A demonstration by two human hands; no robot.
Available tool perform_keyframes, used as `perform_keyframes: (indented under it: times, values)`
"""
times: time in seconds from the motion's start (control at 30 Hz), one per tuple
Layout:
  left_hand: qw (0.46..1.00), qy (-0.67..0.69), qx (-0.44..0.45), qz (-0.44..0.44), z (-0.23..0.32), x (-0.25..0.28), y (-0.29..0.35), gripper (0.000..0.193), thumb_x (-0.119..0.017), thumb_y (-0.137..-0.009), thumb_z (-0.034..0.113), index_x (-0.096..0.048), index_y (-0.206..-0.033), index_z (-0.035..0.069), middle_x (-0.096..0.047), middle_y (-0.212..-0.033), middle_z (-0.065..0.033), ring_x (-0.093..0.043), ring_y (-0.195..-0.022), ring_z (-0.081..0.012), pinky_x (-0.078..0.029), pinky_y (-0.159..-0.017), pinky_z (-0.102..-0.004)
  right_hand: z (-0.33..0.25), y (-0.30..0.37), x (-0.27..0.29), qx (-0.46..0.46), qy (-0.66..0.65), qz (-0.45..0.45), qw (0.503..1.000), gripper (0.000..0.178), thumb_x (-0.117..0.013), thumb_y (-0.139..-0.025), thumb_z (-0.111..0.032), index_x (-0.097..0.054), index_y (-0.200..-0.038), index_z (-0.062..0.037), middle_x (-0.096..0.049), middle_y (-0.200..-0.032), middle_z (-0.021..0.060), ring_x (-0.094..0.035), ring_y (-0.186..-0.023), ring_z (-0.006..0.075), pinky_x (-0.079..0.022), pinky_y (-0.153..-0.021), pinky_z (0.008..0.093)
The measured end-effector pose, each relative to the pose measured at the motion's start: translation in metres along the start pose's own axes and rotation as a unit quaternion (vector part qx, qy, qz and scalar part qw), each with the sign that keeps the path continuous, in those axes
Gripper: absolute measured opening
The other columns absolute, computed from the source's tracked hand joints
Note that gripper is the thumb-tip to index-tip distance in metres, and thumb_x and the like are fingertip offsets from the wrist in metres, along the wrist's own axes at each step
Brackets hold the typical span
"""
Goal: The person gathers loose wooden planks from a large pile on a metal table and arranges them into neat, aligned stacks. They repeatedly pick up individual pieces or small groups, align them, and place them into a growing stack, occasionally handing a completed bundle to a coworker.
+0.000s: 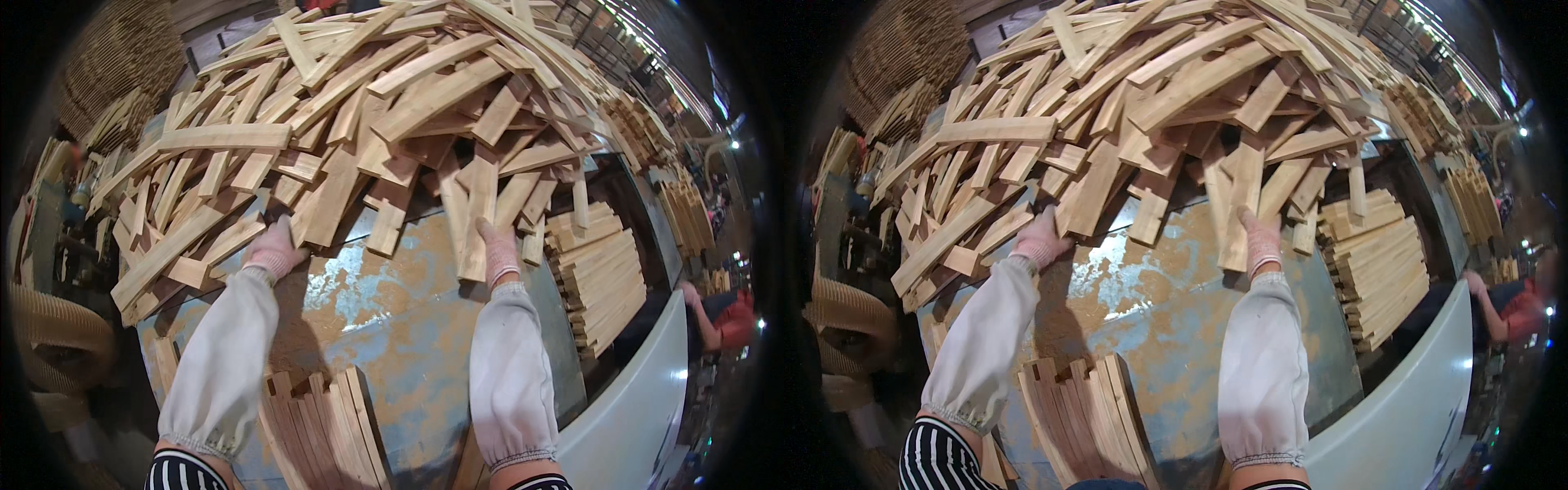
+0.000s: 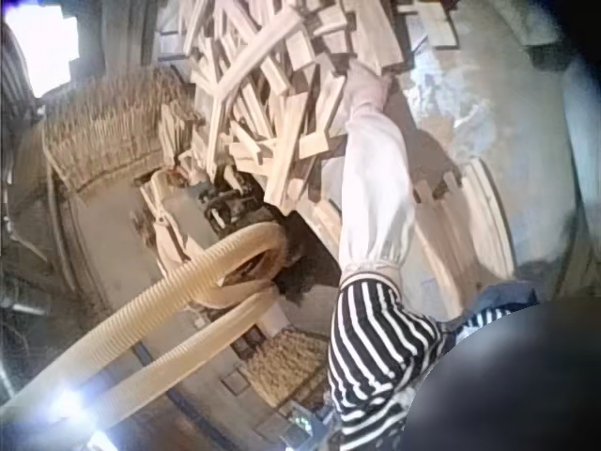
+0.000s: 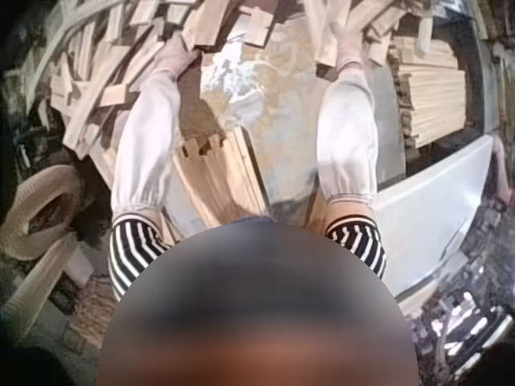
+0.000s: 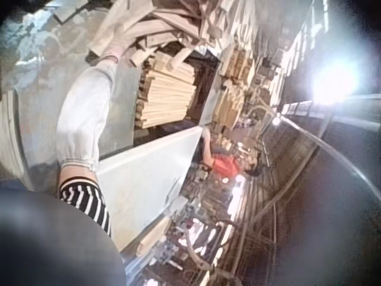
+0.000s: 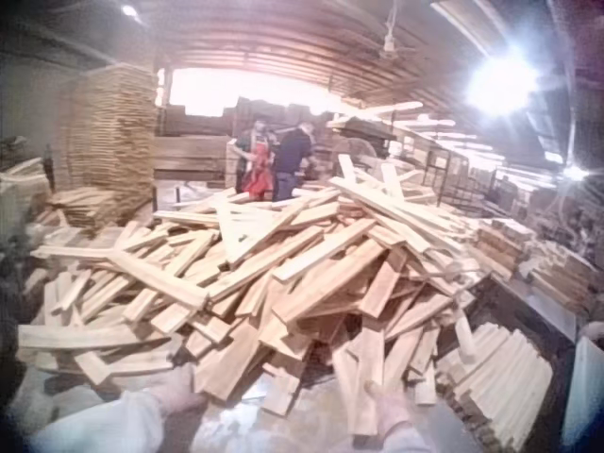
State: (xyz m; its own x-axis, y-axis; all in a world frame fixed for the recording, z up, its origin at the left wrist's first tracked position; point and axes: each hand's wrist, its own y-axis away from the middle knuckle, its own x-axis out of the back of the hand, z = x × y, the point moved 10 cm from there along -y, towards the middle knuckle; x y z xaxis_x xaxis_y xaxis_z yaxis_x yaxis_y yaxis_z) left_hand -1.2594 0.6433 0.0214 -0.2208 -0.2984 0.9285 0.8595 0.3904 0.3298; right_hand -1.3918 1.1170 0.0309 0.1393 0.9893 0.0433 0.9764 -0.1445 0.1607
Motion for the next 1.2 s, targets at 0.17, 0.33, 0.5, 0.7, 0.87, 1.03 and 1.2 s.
perform_keyframes:
  times: [0.17, 0.33, 0.5, 0.7, 0.87, 1.03, 1.2]
  values:
    - [0.976, 0.162, 0.092, -0.112, -0.081, -0.007, 0.147, 0.067, -0.074, -0.084, 0.028, -0.048, -0.143, 0.009, -0.072, -0.103, -0.0208, -0.07, -0.057, -0.0293, -0.057, -0.049, -0.0432, 0.042, 0.141, 0.028, -0.107, -0.057, -0.005, 0.993, 0.058, -0.081, -0.091, -0.014, -0.052, -0.139, 0.0023, -0.069, -0.124, 0.0155, -0.067, -0.107, 0.0283, -0.054, -0.096, 0.0385]
    - [0.915, 0.393, 0.022, -0.094, -0.225, -0.069, 0.344, 0.093, -0.073, -0.082, 0.011, -0.032, -0.166, 0.014, -0.063, -0.14, -0.0139, -0.065, -0.119, -0.0261, -0.053, -0.099, -0.0346, 0.116, 0.332, 0.064, -0.121, 0.071, -0.015, 0.99, 0.066, -0.086, -0.084, -0.021, -0.054, -0.137, 0.001, -0.071, -0.12, 0.0181, -0.069, -0.106, 0.0328, -0.055, -0.094, 0.0422]
    - [0.82, 0.515, 0.206, -0.145, -0.28, -0.167, 0.562, 0.098, -0.077, -0.084, 0.014, -0.027, -0.168, 0.01, -0.062, -0.14, -0.0131, -0.062, -0.12, -0.0236, -0.053, -0.1, -0.0351, 0.129, 0.498, 0.113, -0.153, 0.413, -0.038, 0.897, 0.072, -0.086, -0.082, -0.032, -0.056, -0.141, -0.0045, -0.071, -0.122, 0.0203, -0.069, -0.112, 0.037, -0.055, -0.097, 0.0438]
    - [0.902, 0.323, 0.098, -0.269, -0.191, -0.246, 0.656, 0.082, -0.066, -0.097, 0.041, -0.031, -0.167, 0.015, -0.055, -0.15, -0.021, -0.055, -0.136, -0.0365, -0.042, -0.115, -0.0423, 0.159, 0.617, 0.122, -0.049, 0.473, -0.213, 0.853, 0.06, -0.064, -0.098, -0.045, -0.056, -0.148, -0.0132, -0.065, -0.129, 0.0238, -0.058, -0.125, 0.0453, -0.049, -0.105, 0.0512]
    - [0.926, 0.285, 0.075, -0.237, -0.172, -0.243, 0.625, 0.078, -0.053, -0.104, 0.054, -0.029, -0.167, 0.015, -0.049, -0.157, -0.0241, -0.044, -0.148, -0.0404, -0.036, -0.122, -0.0432, 0.13, 0.593, 0.091, -0.007, 0.456, -0.28, 0.845, 0.047, -0.049, -0.108, -0.036, -0.059, -0.143, -0.0068, -0.064, -0.132, 0.0264, -0.059, -0.122, 0.048, -0.048, -0.105, 0.0513]
    - [0.913, 0.372, 0.086, -0.144, -0.192, -0.243, 0.574, 0.077, -0.053, -0.104, 0.057, -0.037, -0.164, 0.012, -0.051, -0.157, -0.0223, -0.046, -0.148, -0.0359, -0.035, -0.122, -0.0413, 0.173, 0.509, 0.085, 0.085, 0.539, -0.365, 0.754, 0.037, -0.049, -0.107, -0.024, -0.064, -0.133, -0.0022, -0.067, -0.125, 0.0251, -0.063, -0.111, 0.0458, -0.053, -0.099, 0.0465]
    - [0.805, 0.577, 0.122, -0.068, -0.186, -0.192, 0.454, 0.079, -0.052, -0.103, 0.062, -0.049, -0.156, 0.003, -0.055, -0.155, -0.02, -0.048, -0.148, -0.0342, -0.036, -0.121, -0.0424, 0.116, 0.398, -0.003, 0.206, 0.581, -0.241, 0.75, 0.045, -0.052, -0.106, -0.033, -0.065, -0.129, 0.0028, -0.063, -0.135, 0.0244, -0.059, -0.123, 0.0435, -0.048, -0.106, 0.047]
